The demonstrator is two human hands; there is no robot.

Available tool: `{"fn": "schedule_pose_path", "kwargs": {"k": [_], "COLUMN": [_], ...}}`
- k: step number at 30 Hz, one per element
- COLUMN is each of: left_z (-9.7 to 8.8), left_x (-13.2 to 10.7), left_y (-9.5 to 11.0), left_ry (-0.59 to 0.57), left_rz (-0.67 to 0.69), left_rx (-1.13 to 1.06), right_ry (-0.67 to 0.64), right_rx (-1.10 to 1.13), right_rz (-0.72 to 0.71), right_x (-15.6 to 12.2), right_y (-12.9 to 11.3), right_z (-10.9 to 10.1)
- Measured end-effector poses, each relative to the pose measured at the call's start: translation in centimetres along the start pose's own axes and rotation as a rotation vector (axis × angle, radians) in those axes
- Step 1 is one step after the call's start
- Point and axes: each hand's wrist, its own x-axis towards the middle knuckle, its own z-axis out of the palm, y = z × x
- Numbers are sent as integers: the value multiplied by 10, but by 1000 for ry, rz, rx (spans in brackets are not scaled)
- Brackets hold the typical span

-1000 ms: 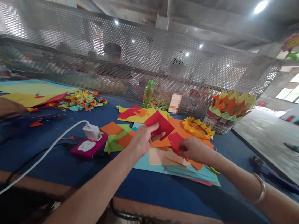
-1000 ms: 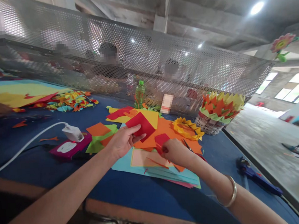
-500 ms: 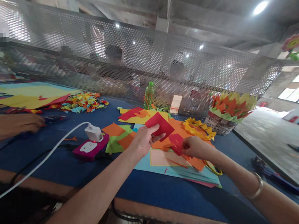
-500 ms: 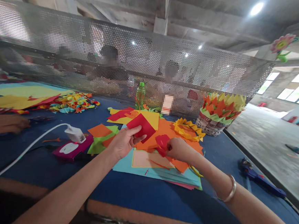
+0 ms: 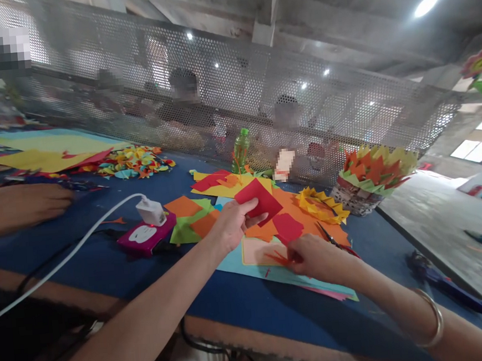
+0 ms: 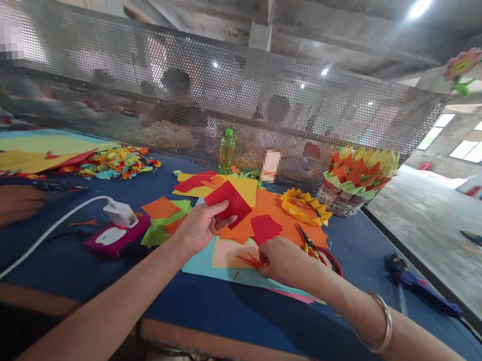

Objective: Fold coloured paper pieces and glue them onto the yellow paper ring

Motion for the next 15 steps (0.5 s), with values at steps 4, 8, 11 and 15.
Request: {"fn": "schedule_pose_path", "kwargs": {"k": [4, 8, 11, 15], "left_z": [0, 0, -1, 2], "left_x": [-1, -1, 0, -6], "left_y": [0, 2, 4, 2], "left_ry": [-1, -16, -34, -100], "left_rz": [10, 22, 32, 13], "left_rx": [-26, -54, -59, -9], "right_ry": [-41, -144, -189, -204], "right_rx": [57, 229, 356, 425], "right_rz": [-11, -4, 2, 18], "right_x": [4, 17, 33, 63], "right_y": [2, 16, 30, 37], "right_z": [2, -8, -23, -40]}}
